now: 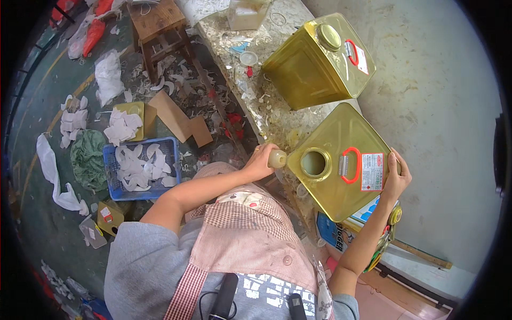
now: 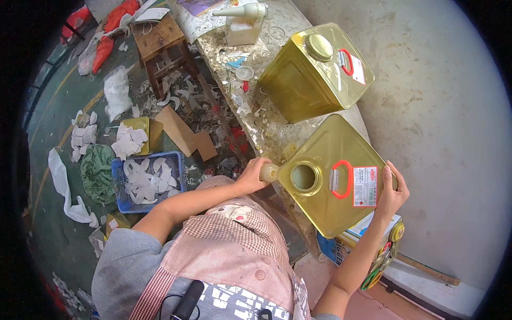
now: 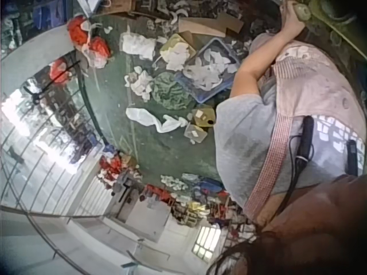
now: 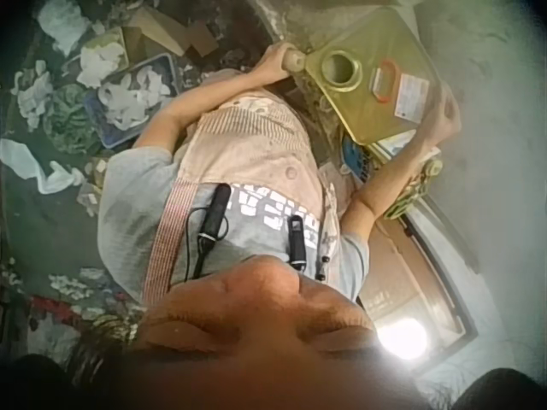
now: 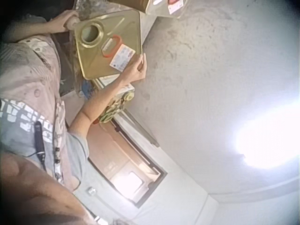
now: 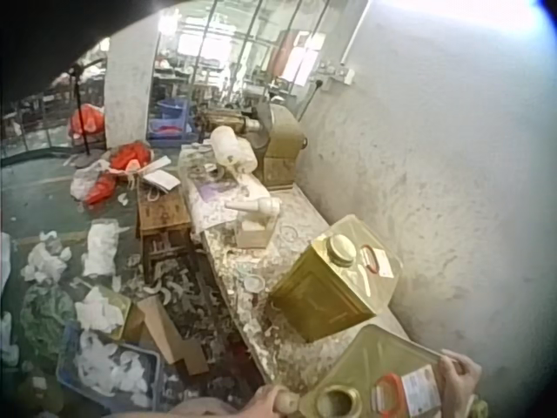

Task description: Transferring adhesive from a large metal container into a small squeeze bottle for workshop use.

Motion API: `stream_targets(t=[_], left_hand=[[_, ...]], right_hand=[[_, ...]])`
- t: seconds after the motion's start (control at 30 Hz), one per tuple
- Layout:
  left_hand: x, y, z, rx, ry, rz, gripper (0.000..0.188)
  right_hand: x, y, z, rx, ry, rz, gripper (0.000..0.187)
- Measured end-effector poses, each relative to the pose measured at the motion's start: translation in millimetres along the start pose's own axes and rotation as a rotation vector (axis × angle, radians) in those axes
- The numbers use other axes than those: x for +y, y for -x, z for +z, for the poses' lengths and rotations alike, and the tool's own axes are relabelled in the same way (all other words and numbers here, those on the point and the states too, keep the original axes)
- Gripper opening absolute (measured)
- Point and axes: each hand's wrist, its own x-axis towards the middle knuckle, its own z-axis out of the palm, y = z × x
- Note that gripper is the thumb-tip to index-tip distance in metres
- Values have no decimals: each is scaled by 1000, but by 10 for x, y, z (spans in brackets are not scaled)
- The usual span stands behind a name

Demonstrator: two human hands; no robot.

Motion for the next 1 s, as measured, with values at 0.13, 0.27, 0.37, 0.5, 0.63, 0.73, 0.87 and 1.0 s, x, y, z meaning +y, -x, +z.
stream_targets(t=[0.13, 0.27, 0.37, 0.5, 0.63, 0.73, 0.87, 1.0], left_hand=[[-22, 24, 19, 27, -6, 15, 66], [-37, 24, 30, 34, -22, 23, 65], [-28, 17, 31, 30, -23, 20, 65], [-3, 22, 38, 48, -8, 7, 63], [3, 29, 32, 68, 3, 8, 62], [26, 18, 23, 75, 9, 11, 62], [12, 37, 32, 79, 5, 13, 61], [7, 36, 41, 83, 15, 9, 60]], right_hand=[[18, 3, -7, 3, 5, 6, 23], [2, 5, 13, 5, -2, -19, 22], [23, -3, 10, 5, -7, -27, 22], [-1, 2, 18, 5, 13, -27, 21], [-29, 16, 27, -4, 11, -6, 21], [-62, 9, 21, -7, 14, 4, 21], [-55, 27, 22, -10, 9, 14, 21], [-31, 16, 12, -9, -11, 16, 21]])
